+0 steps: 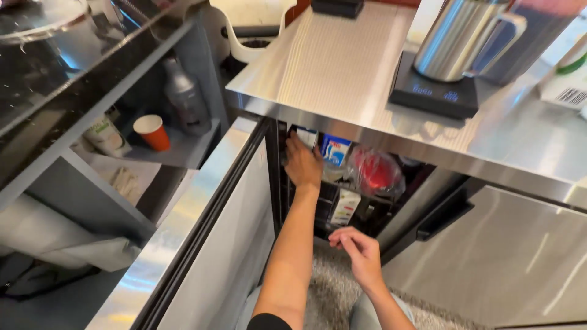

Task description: The person takes a glass from a shelf and places a metal pitcher on a scale. They pour soy milk from a carton into the pitcher, add water from a jug, scoop green matcha powder from a tin into the pitcher, stir the mixture with a small whisk, and pour milk from a white jug into the pitcher while watching the scale.

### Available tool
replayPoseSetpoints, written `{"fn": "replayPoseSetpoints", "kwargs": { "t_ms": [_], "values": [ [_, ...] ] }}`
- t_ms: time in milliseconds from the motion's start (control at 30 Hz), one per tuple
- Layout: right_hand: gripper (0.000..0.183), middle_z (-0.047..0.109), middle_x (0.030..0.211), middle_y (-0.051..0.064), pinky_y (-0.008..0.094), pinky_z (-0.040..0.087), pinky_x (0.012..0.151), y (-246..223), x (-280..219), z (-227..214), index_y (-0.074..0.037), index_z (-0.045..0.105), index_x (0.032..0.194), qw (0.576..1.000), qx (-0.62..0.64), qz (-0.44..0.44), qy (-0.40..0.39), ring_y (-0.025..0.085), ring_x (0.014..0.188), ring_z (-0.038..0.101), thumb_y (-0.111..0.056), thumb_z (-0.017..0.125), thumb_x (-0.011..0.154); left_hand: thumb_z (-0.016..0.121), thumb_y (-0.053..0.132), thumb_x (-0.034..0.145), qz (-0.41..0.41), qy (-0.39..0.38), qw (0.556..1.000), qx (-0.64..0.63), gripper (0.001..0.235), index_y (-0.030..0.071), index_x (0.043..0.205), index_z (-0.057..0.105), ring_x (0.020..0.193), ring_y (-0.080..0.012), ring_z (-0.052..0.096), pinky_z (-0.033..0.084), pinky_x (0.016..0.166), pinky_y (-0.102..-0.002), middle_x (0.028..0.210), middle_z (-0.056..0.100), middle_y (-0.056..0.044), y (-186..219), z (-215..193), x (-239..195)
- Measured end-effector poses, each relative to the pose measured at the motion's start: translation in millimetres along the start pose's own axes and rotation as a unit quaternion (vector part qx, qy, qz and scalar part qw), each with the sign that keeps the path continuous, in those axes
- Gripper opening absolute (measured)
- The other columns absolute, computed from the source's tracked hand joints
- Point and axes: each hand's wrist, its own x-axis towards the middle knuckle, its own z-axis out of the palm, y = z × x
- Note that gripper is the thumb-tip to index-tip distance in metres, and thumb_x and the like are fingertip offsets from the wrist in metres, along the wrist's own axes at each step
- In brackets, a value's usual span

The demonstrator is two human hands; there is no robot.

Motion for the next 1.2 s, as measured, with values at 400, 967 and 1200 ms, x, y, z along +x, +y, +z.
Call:
{"fn": "replayPoseSetpoints", "kwargs": {
  "t_ms": [400,967,1200],
  "values": [
    [0.021,0.072,0.114,0.008,0.03,0.053,0.086,15,45,-26,0.0,0.072,0.11,0.994,-0.098,0.049,0.015,0.013,0.103,0.065,-0.012,0.065,0.095,0.082,0.034,0.078,0.043,0.04,0.993,-0.105,0.065,0.003,0.125,0.049,0.084,-0.0455,0.07,0.057,0.072,-0.052,0.105,0.07,-0.025,-41,-6,-24],
    [0.094,0.061,0.133,0.008,0.038,0.05,0.103,-70,17,-13,-0.006,0.05,0.138,0.974,-0.011,0.11,-0.197,0.018,0.121,0.06,-0.012,0.097,0.057,0.081,0.03,0.081,0.102,-0.204,0.967,-0.109,0.064,-0.003,0.13,0.057,0.1,-0.0403,0.07,0.057,0.08,-0.046,0.12,0.068,-0.021,47,-277,-141],
    [0.063,0.076,0.1,0.004,0.033,0.06,0.082,-226,-39,6,-0.004,0.069,0.106,0.959,-0.16,0.232,-0.029,0.015,0.091,0.072,-0.011,0.101,0.052,0.075,0.034,0.082,0.134,-0.363,0.877,0.286,0.052,-0.003,0.117,0.064,0.148,-0.0343,0.028,0.022,0.116,-0.063,0.147,0.048,-0.021,93,-369,-111]
  ]
}}
